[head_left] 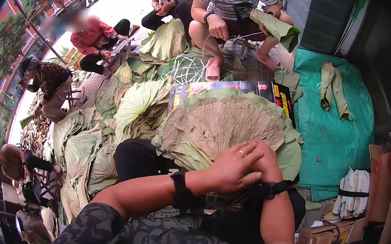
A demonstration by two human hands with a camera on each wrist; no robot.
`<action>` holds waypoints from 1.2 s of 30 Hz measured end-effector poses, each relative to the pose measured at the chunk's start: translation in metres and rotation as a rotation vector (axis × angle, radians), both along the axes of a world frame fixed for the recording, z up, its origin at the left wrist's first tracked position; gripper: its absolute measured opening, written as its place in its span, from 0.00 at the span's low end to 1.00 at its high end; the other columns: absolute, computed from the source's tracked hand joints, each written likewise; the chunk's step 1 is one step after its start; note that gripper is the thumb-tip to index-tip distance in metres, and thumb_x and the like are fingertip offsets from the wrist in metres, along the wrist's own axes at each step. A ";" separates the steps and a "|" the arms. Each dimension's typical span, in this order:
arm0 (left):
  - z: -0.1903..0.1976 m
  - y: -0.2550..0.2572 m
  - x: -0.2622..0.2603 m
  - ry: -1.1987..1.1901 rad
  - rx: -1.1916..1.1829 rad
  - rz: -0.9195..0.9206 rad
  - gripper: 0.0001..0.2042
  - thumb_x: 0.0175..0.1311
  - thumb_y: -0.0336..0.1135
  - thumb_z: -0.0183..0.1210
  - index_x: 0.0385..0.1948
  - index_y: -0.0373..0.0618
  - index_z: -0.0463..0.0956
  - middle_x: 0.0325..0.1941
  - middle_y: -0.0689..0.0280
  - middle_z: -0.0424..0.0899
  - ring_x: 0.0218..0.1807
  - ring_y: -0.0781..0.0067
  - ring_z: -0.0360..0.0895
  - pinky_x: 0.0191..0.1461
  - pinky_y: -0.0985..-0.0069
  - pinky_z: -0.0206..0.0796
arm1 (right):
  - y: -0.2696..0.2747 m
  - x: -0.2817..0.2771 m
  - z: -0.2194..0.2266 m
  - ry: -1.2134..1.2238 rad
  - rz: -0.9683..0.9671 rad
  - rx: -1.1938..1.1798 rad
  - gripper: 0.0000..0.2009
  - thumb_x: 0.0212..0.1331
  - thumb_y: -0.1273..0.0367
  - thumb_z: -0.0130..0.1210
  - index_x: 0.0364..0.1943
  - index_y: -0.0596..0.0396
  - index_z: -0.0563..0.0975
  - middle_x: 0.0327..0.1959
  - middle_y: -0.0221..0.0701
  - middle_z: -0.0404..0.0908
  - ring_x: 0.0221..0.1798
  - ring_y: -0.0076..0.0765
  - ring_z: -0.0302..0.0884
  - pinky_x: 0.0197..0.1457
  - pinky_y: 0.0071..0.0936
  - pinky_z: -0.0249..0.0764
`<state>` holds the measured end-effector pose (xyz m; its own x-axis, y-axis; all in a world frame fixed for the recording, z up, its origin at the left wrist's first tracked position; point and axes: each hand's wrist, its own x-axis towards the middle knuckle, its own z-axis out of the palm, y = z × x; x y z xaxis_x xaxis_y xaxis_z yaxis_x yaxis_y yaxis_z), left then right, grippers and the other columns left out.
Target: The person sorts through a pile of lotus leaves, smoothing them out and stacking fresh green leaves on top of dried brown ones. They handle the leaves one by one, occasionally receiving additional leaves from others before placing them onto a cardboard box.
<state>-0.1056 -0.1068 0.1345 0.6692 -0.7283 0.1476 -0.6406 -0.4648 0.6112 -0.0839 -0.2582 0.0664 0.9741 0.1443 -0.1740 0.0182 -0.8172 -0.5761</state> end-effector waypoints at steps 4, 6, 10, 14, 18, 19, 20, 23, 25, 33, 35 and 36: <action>-0.068 0.039 0.004 -0.038 0.348 0.152 0.32 0.55 0.52 0.52 0.61 0.50 0.57 0.64 0.45 0.55 0.65 0.34 0.48 0.63 0.47 0.47 | 0.004 0.006 -0.012 -0.044 0.048 -0.194 0.13 0.46 0.64 0.56 0.36 0.52 0.75 0.39 0.40 0.75 0.43 0.52 0.74 0.44 0.43 0.72; -0.076 0.049 -0.001 0.080 0.566 0.110 0.32 0.55 0.55 0.51 0.62 0.56 0.54 0.67 0.47 0.48 0.66 0.34 0.45 0.61 0.40 0.44 | 0.002 0.008 -0.015 -0.026 0.038 -0.226 0.13 0.46 0.64 0.56 0.37 0.52 0.75 0.40 0.39 0.75 0.44 0.50 0.74 0.45 0.43 0.72; -0.085 0.053 -0.003 0.088 0.541 0.111 0.32 0.56 0.57 0.49 0.63 0.58 0.53 0.68 0.49 0.45 0.67 0.35 0.41 0.60 0.38 0.42 | 0.002 0.009 -0.009 0.060 0.044 -0.270 0.13 0.47 0.65 0.55 0.37 0.52 0.75 0.40 0.40 0.76 0.44 0.50 0.75 0.45 0.43 0.72; -0.084 0.052 -0.001 0.106 0.554 0.108 0.34 0.55 0.59 0.49 0.63 0.58 0.52 0.68 0.49 0.44 0.68 0.36 0.40 0.61 0.38 0.42 | -0.003 0.015 -0.014 0.067 -0.047 -0.344 0.10 0.48 0.69 0.51 0.36 0.53 0.77 0.37 0.40 0.79 0.41 0.50 0.77 0.43 0.43 0.73; -0.077 0.051 -0.002 0.112 0.599 0.077 0.38 0.51 0.62 0.52 0.64 0.58 0.50 0.69 0.48 0.42 0.68 0.36 0.40 0.61 0.38 0.41 | -0.022 0.020 -0.027 0.183 -0.105 -0.379 0.15 0.44 0.65 0.54 0.38 0.54 0.75 0.37 0.42 0.78 0.43 0.48 0.76 0.44 0.42 0.72; -0.077 0.052 -0.002 0.106 0.606 0.074 0.39 0.50 0.62 0.53 0.64 0.58 0.50 0.69 0.48 0.42 0.68 0.36 0.40 0.61 0.38 0.41 | -0.024 0.019 -0.030 0.179 -0.116 -0.377 0.14 0.45 0.65 0.54 0.38 0.54 0.75 0.37 0.42 0.78 0.42 0.48 0.76 0.44 0.42 0.72; -0.078 0.052 -0.002 0.104 0.604 0.075 0.39 0.50 0.62 0.53 0.64 0.58 0.50 0.69 0.48 0.42 0.68 0.36 0.40 0.61 0.38 0.41 | -0.024 0.019 -0.032 0.173 -0.126 -0.375 0.14 0.46 0.65 0.54 0.37 0.55 0.76 0.37 0.42 0.79 0.42 0.48 0.76 0.44 0.42 0.72; -0.079 0.051 -0.003 0.085 0.625 0.077 0.39 0.50 0.62 0.54 0.64 0.58 0.50 0.69 0.48 0.42 0.68 0.37 0.40 0.61 0.38 0.41 | -0.022 0.016 -0.030 0.156 -0.138 -0.380 0.13 0.46 0.64 0.54 0.36 0.55 0.77 0.36 0.41 0.79 0.42 0.47 0.77 0.43 0.42 0.73; -0.079 0.051 -0.004 0.086 0.608 0.087 0.39 0.49 0.61 0.54 0.64 0.59 0.50 0.69 0.48 0.42 0.68 0.37 0.40 0.61 0.38 0.41 | -0.022 0.015 -0.029 0.175 -0.114 -0.392 0.13 0.46 0.64 0.53 0.35 0.55 0.77 0.35 0.41 0.79 0.41 0.47 0.77 0.42 0.42 0.73; -0.083 0.049 -0.004 0.100 0.653 0.085 0.39 0.51 0.61 0.53 0.64 0.58 0.49 0.69 0.48 0.41 0.68 0.37 0.38 0.62 0.38 0.39 | -0.004 0.017 -0.023 -0.064 -0.124 -0.373 0.12 0.46 0.65 0.52 0.35 0.55 0.74 0.31 0.38 0.79 0.36 0.47 0.78 0.37 0.43 0.73; -0.083 0.049 -0.005 0.094 0.658 0.085 0.39 0.51 0.61 0.53 0.64 0.58 0.49 0.69 0.48 0.41 0.68 0.37 0.38 0.62 0.38 0.39 | 0.000 0.017 -0.017 -0.033 -0.109 -0.339 0.13 0.46 0.65 0.52 0.36 0.55 0.74 0.32 0.39 0.79 0.37 0.47 0.78 0.38 0.43 0.73; -0.083 0.049 -0.006 0.091 0.659 0.088 0.39 0.51 0.60 0.54 0.64 0.58 0.49 0.69 0.48 0.41 0.68 0.37 0.38 0.62 0.38 0.39 | 0.002 0.017 -0.016 -0.002 -0.091 -0.309 0.13 0.46 0.64 0.53 0.36 0.55 0.74 0.32 0.39 0.79 0.38 0.47 0.77 0.39 0.43 0.72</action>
<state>-0.1112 -0.0579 0.0511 0.7193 -0.5887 -0.3690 -0.5423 -0.8077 0.2314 -0.0667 -0.2564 0.0507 0.9811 -0.0031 -0.1936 -0.0622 -0.9518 -0.3002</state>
